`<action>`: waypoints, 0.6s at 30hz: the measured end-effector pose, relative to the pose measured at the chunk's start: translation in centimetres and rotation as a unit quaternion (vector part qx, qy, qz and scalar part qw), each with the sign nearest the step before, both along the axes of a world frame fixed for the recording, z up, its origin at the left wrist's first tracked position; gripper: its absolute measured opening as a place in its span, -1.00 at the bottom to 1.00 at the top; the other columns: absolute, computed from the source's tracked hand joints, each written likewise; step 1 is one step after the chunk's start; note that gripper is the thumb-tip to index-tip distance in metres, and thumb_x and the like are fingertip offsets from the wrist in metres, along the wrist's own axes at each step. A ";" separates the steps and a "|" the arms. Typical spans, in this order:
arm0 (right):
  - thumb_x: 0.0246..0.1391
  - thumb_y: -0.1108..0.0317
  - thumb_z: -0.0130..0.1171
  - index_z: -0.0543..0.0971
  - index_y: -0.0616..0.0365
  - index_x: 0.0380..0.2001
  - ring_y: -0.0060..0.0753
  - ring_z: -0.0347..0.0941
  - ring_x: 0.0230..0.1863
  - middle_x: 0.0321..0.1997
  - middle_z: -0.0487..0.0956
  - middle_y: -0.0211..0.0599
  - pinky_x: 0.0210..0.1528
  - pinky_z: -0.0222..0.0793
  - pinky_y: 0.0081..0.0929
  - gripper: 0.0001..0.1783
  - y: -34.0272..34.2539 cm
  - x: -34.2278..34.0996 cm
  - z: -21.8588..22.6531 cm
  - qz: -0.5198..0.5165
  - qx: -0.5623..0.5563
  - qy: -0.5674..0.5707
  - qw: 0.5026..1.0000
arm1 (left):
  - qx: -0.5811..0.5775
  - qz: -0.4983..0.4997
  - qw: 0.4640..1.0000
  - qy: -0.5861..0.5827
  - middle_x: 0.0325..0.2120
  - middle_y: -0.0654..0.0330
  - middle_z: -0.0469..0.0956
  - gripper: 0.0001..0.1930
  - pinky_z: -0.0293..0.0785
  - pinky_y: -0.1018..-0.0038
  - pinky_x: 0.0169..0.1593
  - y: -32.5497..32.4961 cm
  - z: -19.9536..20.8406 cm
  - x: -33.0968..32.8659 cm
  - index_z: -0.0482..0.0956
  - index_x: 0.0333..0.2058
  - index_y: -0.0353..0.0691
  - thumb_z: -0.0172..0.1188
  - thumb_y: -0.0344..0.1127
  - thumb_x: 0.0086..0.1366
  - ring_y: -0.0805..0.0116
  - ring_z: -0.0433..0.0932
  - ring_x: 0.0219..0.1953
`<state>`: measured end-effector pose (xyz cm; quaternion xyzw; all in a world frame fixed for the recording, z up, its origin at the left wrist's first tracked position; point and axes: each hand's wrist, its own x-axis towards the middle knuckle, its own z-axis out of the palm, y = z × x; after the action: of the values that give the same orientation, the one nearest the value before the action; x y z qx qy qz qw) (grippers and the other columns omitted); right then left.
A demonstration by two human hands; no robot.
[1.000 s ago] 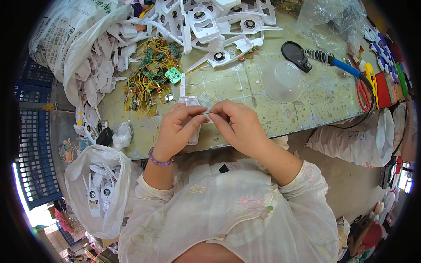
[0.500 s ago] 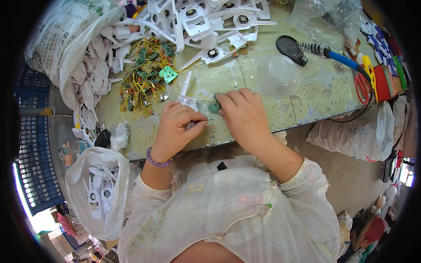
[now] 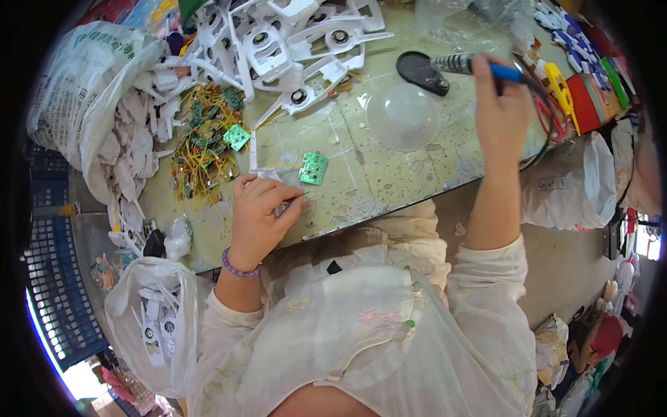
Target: Soldering components onto a circuit board and assembling the plastic housing for a device.
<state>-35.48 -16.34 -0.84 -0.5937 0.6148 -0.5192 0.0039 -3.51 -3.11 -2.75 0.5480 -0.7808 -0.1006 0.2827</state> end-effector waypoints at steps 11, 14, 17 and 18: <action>0.14 0.37 -0.01 0.41 0.33 -0.30 -0.36 0.36 -0.51 -0.54 0.43 -0.20 -0.48 0.29 -0.48 -0.81 9.8 -2.2 -3.6 0.105 -0.170 -0.129 0.971 | -0.045 -0.021 0.998 0.023 -0.30 0.21 0.59 -0.85 0.38 0.30 -0.11 -1.0 0.0 -0.7 0.60 -0.46 -0.18 0.35 -0.46 -0.08 0.19 0.52 -0.24; 0.18 0.33 -0.02 0.38 0.29 -0.38 -0.44 0.26 -0.58 -0.59 0.36 -0.25 -0.50 0.18 -0.54 -0.80 11.1 3.5 -5.3 0.300 -0.075 -0.345 0.886 | -0.049 -0.036 0.998 -0.006 -0.22 0.16 0.60 -0.84 0.44 0.30 -0.11 -1.4 -0.3 -1.0 0.59 -0.46 -0.21 0.34 -0.48 -0.09 0.15 0.54 -0.17; 0.14 0.36 0.01 0.41 0.27 -0.35 -0.44 0.24 -0.61 -0.60 0.37 -0.27 -0.54 0.14 -0.50 -0.83 11.5 4.9 -5.6 0.375 -0.065 -0.326 0.865 | -0.040 -0.036 0.998 -0.019 -0.21 0.15 0.60 -0.84 0.48 0.32 -0.15 -1.4 -0.6 -1.2 0.59 -0.46 -0.22 0.34 -0.49 -0.09 0.15 0.55 -0.18; 0.12 0.36 0.02 0.42 0.27 -0.35 -0.42 0.25 -0.61 -0.59 0.38 -0.27 -0.54 0.14 -0.47 -0.84 11.4 5.0 -5.8 0.393 -0.071 -0.298 0.867 | -0.039 -0.035 0.999 -0.012 -0.22 0.15 0.60 -0.84 0.49 0.35 -0.19 -1.4 -0.7 -1.3 0.60 -0.45 -0.22 0.34 -0.49 -0.09 0.16 0.56 -0.22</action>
<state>-30.44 -4.97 -6.65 -0.6018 0.2615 -0.6690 0.3491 -4.77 -4.53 -3.50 0.5102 -0.8061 -0.0734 0.2907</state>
